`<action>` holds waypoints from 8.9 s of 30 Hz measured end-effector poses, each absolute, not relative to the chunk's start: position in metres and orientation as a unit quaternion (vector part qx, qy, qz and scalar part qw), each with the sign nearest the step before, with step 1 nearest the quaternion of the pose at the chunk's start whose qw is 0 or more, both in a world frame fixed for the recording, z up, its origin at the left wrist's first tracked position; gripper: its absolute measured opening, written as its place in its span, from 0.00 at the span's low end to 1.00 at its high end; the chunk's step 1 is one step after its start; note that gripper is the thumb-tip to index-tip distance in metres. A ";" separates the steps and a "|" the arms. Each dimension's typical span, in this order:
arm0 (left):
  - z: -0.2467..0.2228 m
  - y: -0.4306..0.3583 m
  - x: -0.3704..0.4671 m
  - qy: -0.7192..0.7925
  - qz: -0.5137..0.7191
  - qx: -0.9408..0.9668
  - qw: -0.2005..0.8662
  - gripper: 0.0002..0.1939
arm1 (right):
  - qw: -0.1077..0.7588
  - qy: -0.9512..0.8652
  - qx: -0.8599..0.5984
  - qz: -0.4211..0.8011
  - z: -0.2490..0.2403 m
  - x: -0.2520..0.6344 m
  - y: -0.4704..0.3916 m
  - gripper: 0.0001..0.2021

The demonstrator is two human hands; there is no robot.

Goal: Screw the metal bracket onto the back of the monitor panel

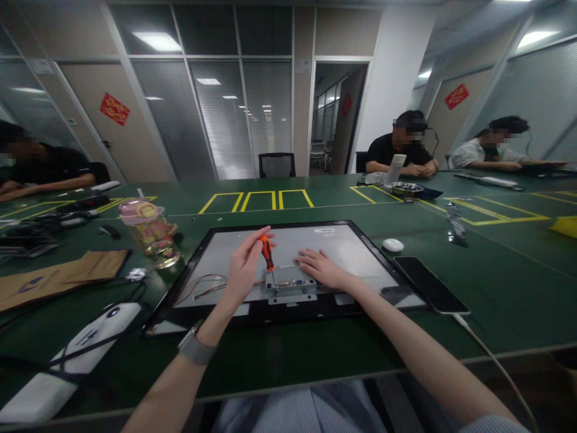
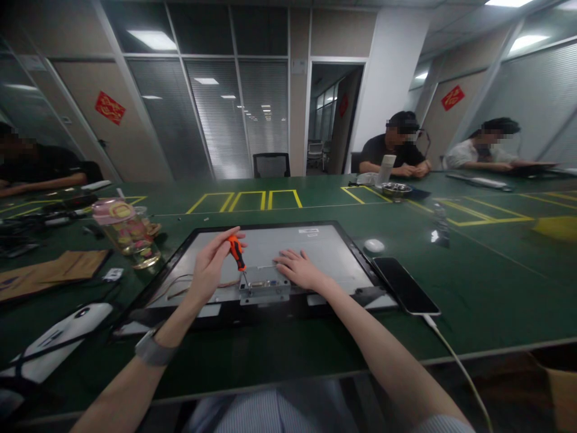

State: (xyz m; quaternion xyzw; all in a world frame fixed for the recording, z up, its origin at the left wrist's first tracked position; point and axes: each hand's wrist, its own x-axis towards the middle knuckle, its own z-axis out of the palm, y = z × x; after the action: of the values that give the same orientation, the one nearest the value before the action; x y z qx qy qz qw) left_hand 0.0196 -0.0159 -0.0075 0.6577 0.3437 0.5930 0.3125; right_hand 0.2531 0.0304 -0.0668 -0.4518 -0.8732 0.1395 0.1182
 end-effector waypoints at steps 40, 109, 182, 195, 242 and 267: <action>-0.006 -0.019 0.022 0.340 0.579 0.684 0.284 0.17 | 0.118 -0.873 -0.450 0.147 -0.066 0.253 0.031 0.25; -0.010 -0.015 0.022 0.362 0.613 0.673 0.202 0.12 | 0.121 -0.874 -0.449 0.143 -0.070 0.255 0.032 0.26; -0.021 -0.018 0.016 0.248 0.450 0.814 -0.271 0.20 | 0.109 -0.875 -0.453 0.130 -0.068 0.252 0.031 0.23; -0.011 -0.026 0.032 0.306 0.617 0.640 0.339 0.11 | 0.116 -0.870 -0.457 0.147 -0.066 0.252 0.029 0.25; -0.006 -0.019 0.007 0.269 0.432 0.801 -0.316 0.17 | 0.115 -0.875 -0.449 0.137 -0.067 0.253 0.030 0.24; -0.007 -0.024 0.021 0.314 0.542 0.779 0.022 0.14 | 0.115 -0.875 -0.450 0.140 -0.068 0.254 0.031 0.24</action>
State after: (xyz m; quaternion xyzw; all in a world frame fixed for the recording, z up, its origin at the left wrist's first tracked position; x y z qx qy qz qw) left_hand 0.0208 -0.0242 -0.0066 0.7790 0.3144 0.5421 0.0219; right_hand 0.2540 0.0310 -0.0685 -0.4499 -0.8745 0.1396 0.1154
